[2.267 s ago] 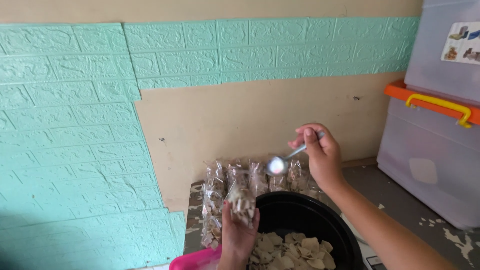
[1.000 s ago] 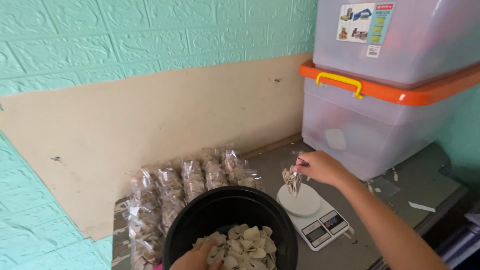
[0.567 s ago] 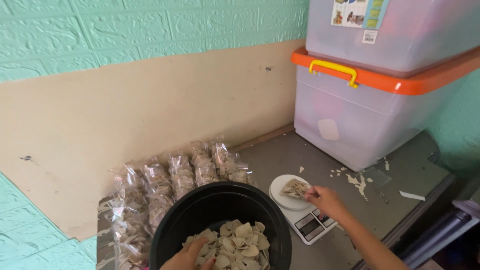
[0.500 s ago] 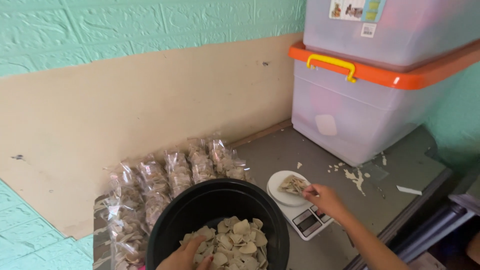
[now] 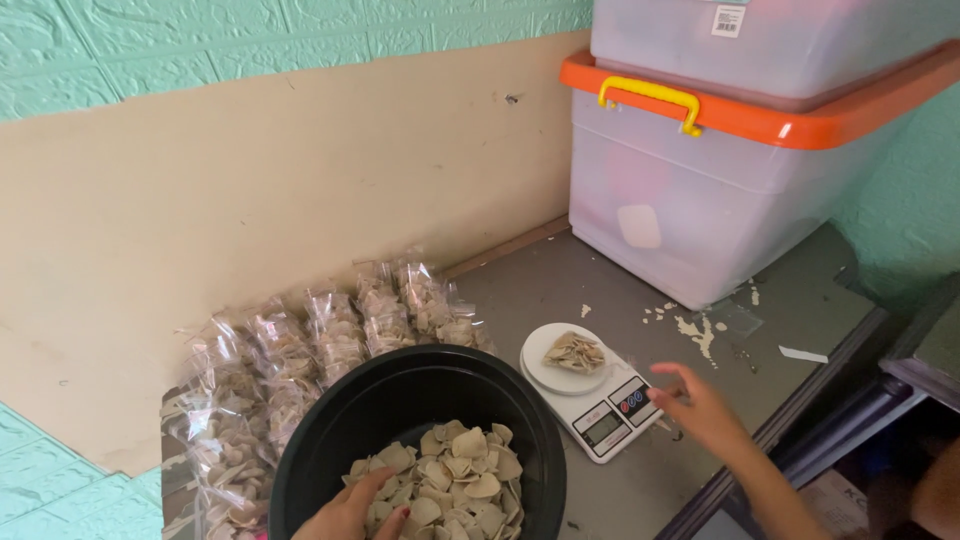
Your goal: Packaging small chips into plastic bags and weighing them on a digital scale.
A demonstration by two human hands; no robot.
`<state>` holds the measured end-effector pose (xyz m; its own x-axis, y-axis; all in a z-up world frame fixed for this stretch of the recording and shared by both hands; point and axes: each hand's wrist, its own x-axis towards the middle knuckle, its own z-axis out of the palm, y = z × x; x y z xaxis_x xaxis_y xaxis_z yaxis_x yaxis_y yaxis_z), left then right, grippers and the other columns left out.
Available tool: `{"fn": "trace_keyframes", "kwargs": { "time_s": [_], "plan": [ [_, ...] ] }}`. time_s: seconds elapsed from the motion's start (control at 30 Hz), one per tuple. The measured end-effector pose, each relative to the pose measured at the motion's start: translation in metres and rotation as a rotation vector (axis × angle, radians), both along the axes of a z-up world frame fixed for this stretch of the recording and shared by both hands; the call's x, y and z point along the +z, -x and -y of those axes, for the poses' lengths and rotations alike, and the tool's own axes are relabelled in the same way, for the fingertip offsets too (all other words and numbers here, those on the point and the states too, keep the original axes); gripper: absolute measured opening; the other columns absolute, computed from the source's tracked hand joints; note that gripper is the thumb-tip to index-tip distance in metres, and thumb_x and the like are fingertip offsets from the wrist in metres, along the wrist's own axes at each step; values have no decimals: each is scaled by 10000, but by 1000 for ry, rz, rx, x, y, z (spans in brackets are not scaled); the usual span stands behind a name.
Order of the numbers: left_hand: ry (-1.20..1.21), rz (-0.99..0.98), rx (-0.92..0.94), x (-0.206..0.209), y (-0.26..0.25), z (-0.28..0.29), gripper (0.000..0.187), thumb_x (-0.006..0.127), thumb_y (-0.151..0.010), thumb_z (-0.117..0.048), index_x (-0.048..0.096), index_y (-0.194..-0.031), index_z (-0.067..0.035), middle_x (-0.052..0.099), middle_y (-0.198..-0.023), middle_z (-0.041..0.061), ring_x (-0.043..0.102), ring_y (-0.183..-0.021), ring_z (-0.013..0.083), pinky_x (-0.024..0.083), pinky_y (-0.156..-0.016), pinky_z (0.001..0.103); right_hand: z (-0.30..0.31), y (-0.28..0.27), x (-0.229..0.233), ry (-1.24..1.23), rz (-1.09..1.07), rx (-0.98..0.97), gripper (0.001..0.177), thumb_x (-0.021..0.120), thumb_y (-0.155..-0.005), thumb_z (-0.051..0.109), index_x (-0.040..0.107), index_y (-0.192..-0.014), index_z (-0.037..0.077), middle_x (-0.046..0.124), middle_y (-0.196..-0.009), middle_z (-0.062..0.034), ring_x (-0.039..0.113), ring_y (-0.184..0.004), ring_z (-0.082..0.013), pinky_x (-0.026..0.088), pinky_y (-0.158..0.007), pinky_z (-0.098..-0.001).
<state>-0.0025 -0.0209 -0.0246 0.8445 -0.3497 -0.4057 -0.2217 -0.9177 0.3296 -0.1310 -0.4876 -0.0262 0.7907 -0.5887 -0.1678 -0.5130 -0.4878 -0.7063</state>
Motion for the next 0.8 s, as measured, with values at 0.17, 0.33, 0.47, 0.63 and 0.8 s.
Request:
{"fn": "trace_keyframes", "kwargs": {
  "time_s": [0.17, 0.33, 0.47, 0.63, 0.8],
  "plan": [
    [-18, -32, 2, 5, 1, 0, 666, 548, -928, -705, 351, -1525, -489, 471, -1571, -148, 565, -1403, 68, 497, -1154, 254, 13, 23, -7, -30, -14, -105, 453, 585, -955, 442, 627, -1377, 281, 798, -930, 7, 412, -503, -143, 378, -557, -277],
    [-14, -15, -2, -3, -2, 0, 690, 558, -908, -733, 358, -1522, -490, 478, -1567, -136, 569, -1400, 85, 511, -1148, 256, 9, 23, -8, -72, -29, -127, 395, 576, -970, 417, 668, -1329, 282, 802, -865, 19, 410, -497, -137, 343, -534, -276],
    [-13, -39, -14, 4, -2, 0, 688, 566, -930, -710, 349, -1535, -465, 491, -1559, -116, 570, -1402, 94, 491, -1164, 262, -7, -8, -21, -155, 64, -115, 439, 603, -916, 474, 696, -1300, 282, 845, -907, -53, 722, -853, -165, 484, -759, -303],
    [51, 86, 75, -20, -3, -6, 638, 648, -848, -709, 474, -1439, -540, 584, -1478, -207, 595, -1365, 18, 482, -1143, 229, -48, -54, -4, -5, -95, 33, 584, 469, -869, 684, 572, -1342, 357, 766, -1125, -13, 734, -962, -201, 518, -815, -332],
    [30, -153, 137, 18, 0, 3, 729, 672, -853, -722, 416, -1509, -530, 495, -1565, -168, 523, -1447, 54, 406, -1231, 249, -44, -80, -8, 44, -56, -34, 576, 457, -877, 726, 603, -1036, 193, 702, -919, -7, 678, -809, -225, 439, -698, -341]
  ]
}}
